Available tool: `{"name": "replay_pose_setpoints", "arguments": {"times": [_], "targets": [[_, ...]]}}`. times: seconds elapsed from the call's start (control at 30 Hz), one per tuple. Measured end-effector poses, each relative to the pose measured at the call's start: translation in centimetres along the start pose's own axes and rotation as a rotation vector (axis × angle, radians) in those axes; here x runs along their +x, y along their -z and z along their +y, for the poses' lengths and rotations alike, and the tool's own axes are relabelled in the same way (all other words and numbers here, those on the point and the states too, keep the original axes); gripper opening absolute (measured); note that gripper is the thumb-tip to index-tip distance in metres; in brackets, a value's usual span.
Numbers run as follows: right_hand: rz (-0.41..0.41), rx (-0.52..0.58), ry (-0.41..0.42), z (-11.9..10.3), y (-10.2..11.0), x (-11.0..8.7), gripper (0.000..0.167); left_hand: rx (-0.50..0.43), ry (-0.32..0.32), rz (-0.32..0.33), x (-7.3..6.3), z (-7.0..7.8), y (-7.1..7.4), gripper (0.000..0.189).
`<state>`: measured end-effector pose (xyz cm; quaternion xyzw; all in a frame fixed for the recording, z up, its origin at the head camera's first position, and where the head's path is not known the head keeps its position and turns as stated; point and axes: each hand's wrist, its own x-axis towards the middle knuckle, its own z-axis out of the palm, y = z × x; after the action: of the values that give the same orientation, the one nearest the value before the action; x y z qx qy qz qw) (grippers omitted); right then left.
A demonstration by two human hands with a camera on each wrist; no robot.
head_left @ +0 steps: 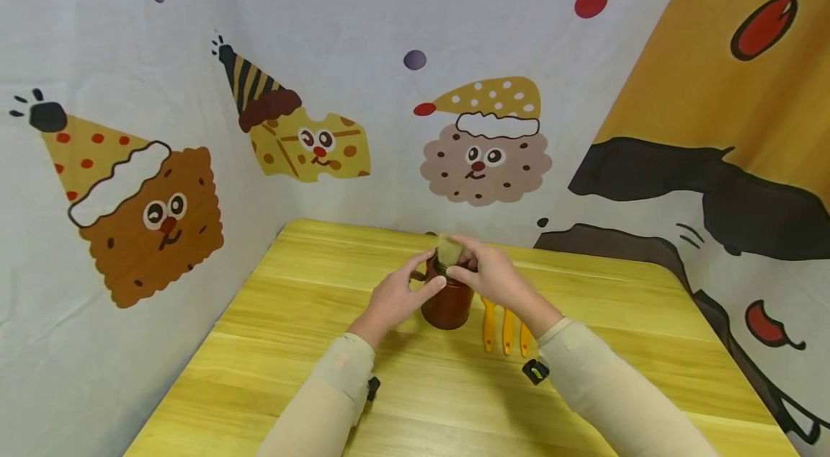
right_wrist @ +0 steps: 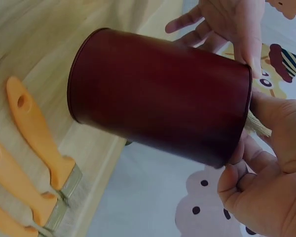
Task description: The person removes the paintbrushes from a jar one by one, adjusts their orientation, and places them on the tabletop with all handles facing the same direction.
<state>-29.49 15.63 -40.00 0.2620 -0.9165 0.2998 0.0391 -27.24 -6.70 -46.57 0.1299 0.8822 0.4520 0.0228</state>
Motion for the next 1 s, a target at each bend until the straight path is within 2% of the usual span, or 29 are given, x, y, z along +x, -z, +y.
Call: {"name": "replay_pose_setpoints", "arguments": {"times": [0.2, 0.47, 0.6, 0.8, 0.87, 1.0], "targets": [[0.024, -0.030, -0.043, -0.6, -1.1, 0.6, 0.061, -0.003, 0.000, 0.002, -0.1, 0.0, 0.0, 0.073], [0.075, -0.158, -0.063, -1.0, -1.9, 1.3, 0.068, -0.016, -0.006, -0.002, 0.0, 0.0, 0.0, 0.075], [0.075, -0.125, -0.076, -1.1, -1.6, 1.2, 0.074, -0.013, -0.007, -0.002, 0.0, 0.0, 0.0, 0.075], [0.137, 0.036, -0.068, -1.9, 1.3, 0.9, 0.081, -0.001, -0.010, 0.002, 0.1, 0.0, -0.1, 0.071], [0.185, 0.075, -0.046, -2.1, 2.8, 0.8, 0.082, 0.001, -0.005, 0.005, 0.2, 0.0, -0.1, 0.070], [0.296, 0.081, -0.024, -2.6, 6.0, 0.5, 0.078, 0.000, 0.006, 0.015, 0.1, -0.1, -0.1, 0.068]]}}
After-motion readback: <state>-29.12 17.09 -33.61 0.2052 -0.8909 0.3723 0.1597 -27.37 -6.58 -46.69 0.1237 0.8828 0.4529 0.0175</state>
